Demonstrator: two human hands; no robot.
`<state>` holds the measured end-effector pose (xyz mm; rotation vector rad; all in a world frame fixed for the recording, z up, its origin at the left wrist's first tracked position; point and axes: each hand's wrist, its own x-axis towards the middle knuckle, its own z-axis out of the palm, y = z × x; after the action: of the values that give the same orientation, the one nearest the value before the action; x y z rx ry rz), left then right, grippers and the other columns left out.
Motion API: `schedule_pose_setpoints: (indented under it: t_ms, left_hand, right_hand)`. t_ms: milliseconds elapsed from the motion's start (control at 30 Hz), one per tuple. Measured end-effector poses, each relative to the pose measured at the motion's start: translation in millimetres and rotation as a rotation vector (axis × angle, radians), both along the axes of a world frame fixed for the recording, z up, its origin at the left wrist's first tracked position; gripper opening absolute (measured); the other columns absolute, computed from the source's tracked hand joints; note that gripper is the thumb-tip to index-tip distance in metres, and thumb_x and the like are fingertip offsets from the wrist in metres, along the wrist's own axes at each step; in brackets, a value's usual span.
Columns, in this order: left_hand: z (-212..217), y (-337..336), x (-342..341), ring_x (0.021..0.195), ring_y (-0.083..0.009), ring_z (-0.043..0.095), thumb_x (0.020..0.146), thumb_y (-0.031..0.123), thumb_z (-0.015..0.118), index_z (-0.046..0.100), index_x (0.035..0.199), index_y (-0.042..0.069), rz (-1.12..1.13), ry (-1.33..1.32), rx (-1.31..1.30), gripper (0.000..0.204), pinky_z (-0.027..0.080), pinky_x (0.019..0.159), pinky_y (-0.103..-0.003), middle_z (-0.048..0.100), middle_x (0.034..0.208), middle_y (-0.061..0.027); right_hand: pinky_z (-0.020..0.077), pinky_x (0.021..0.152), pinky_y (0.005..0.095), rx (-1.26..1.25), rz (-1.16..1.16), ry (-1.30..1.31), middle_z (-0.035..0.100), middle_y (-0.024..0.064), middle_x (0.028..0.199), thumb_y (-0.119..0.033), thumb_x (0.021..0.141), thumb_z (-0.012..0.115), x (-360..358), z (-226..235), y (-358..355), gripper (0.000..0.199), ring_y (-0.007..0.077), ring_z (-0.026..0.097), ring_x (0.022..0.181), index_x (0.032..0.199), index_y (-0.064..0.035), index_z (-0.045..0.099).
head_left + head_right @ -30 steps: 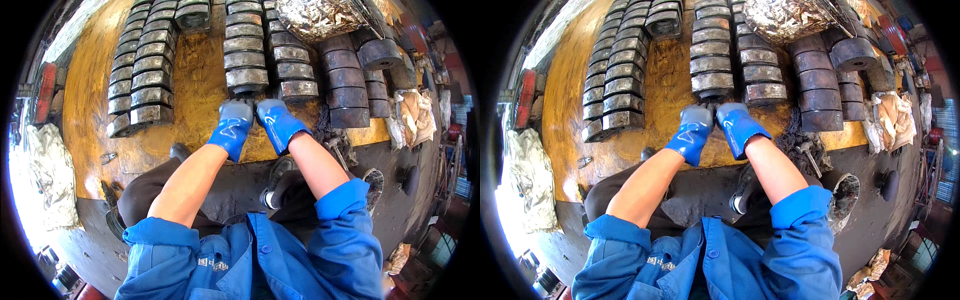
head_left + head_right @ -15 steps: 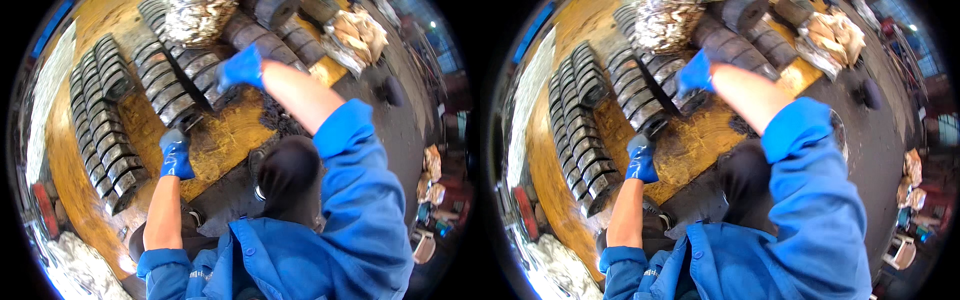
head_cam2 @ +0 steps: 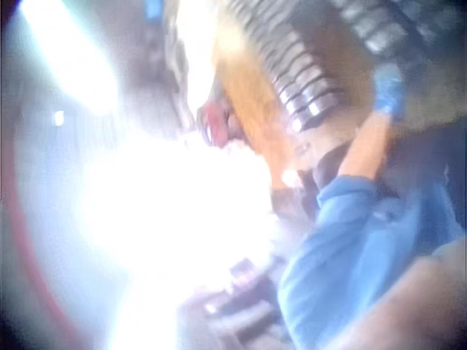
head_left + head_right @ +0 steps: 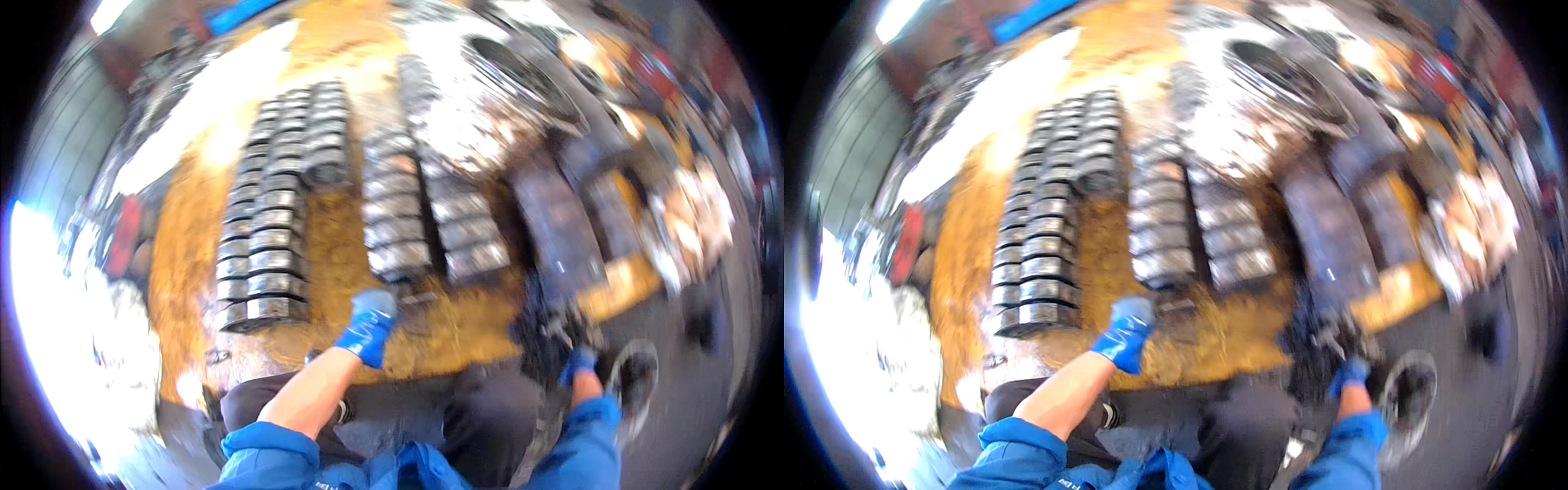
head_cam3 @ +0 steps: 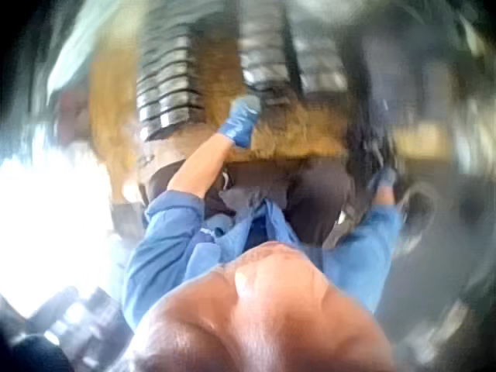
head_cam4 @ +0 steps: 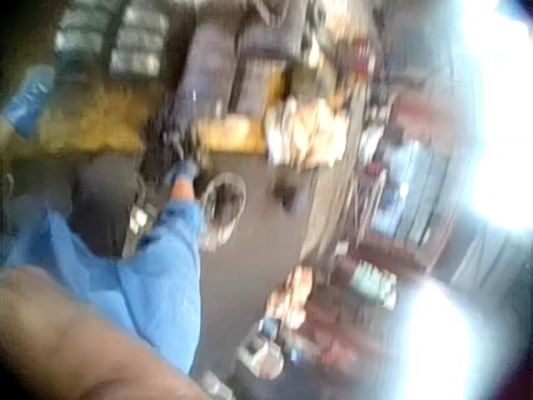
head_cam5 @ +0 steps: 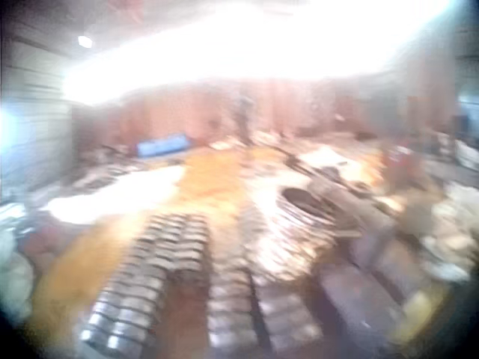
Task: The person uses a hammer and a metal tool to clean and separate dark, curved metal segments on a wooden workbench. They then arrange the cleaned segments into neat rows and stacks on the table.
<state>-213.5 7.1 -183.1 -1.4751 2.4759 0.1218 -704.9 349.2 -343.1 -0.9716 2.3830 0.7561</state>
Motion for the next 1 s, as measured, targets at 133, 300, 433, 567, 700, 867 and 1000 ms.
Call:
schedule_pose_setpoints:
  t_ms: [133, 300, 433, 567, 700, 867, 1000]
  left_hand:
    - [-16.5, -6.4, 6.2, 0.089, -0.0317, 0.072, 0.09, 0.023, 0.052, 0.075, 0.096, 0.013, 0.019, 0.092, 0.051, 0.025, 0.056, 0.072, -0.048, 0.075, 0.095, -0.0102]
    - [-25.6, 9.9, 18.9, 0.096, -0.0315, 0.07, 0.096, 0.021, 0.044, 0.067, 0.113, 0.014, 0.025, 0.213, 0.023, 0.029, 0.053, 0.079, -0.049, 0.072, 0.105, -0.0115]
    - [-22.1, -0.5, -10.1, 0.095, -0.0331, 0.069, 0.096, 0.021, 0.044, 0.067, 0.11, 0.016, -0.035, 0.24, 0.068, 0.028, 0.052, 0.08, -0.049, 0.071, 0.106, -0.0113]
    - [-11.7, 7.0, 7.2, 0.1, -0.0316, 0.069, 0.094, 0.02, 0.048, 0.072, 0.108, 0.012, 0.009, 0.266, 0.098, 0.029, 0.052, 0.086, -0.047, 0.072, 0.111, -0.012]
    - [1.9, 2.0, 7.6, 0.104, -0.031, 0.067, 0.093, 0.018, 0.053, 0.073, 0.111, 0.011, 0.052, 0.253, 0.224, 0.028, 0.051, 0.09, -0.046, 0.07, 0.116, -0.0128]
    - [-35.7, -4.7, 3.6, 0.094, -0.0339, 0.07, 0.091, 0.017, 0.049, 0.075, 0.101, 0.008, 0.043, 0.401, 0.034, 0.029, 0.054, 0.083, -0.05, 0.071, 0.108, -0.0184]
    - [-16.8, 5.1, 15.0, 0.094, -0.0369, 0.069, 0.092, 0.014, 0.048, 0.074, 0.102, 0.006, 0.09, 0.51, -0.083, 0.029, 0.055, 0.082, -0.049, 0.071, 0.106, -0.0192]
  right_hand:
    - [0.0496, 0.1, 0.0462, 0.292, 0.037, 0.029, 0.06, 0.0137, 0.136, -0.049, 0.063, 0.084, 17.2, -1.8, -0.5, 0.079, 0.0323, 0.057, 0.125, 0.13, -0.0152, 0.063]
    - [0.0482, 0.102, 0.0465, 0.372, 0.228, 0.062, 0.058, 0.0135, 0.139, -0.05, 0.061, 0.085, 6.5, 56.4, -53.7, 0.083, 0.0321, 0.056, 0.127, 0.132, -0.0153, 0.062]
    - [0.0508, 0.096, 0.0444, 0.361, 0.292, 0.132, 0.067, 0.0144, 0.124, -0.053, 0.056, 0.087, -26.1, 69.2, -53.9, 0.084, 0.0294, 0.059, 0.122, 0.123, -0.0075, 0.065]
    - [0.052, 0.089, 0.0453, 0.278, 0.308, 0.15, 0.068, 0.0161, 0.115, -0.049, 0.06, 0.085, -31.5, 88.8, -98.0, 0.07, 0.0306, 0.062, 0.112, 0.114, -0.0068, 0.067]
    - [0.0531, 0.083, 0.0462, 0.135, 0.341, 0.184, 0.07, 0.0179, 0.106, -0.046, 0.065, 0.082, -45.6, 130.1, -110.8, 0.057, 0.0318, 0.066, 0.101, 0.104, -0.0062, 0.07]
    - [0.0546, 0.075, 0.0473, -0.129, 0.447, 0.249, 0.071, 0.02, 0.094, -0.041, 0.071, 0.079, -81.9, 223.9, -86.6, 0.042, 0.0334, 0.07, 0.088, 0.092, -0.0053, 0.073]
    - [0.0527, 0.061, 0.0453, -0.29, 0.466, 0.165, 0.069, 0.0186, 0.079, -0.039, 0.074, 0.079, 19.1, 369.1, -122.1, 0.038, 0.0305, 0.069, 0.072, 0.09, -0.0058, 0.071]
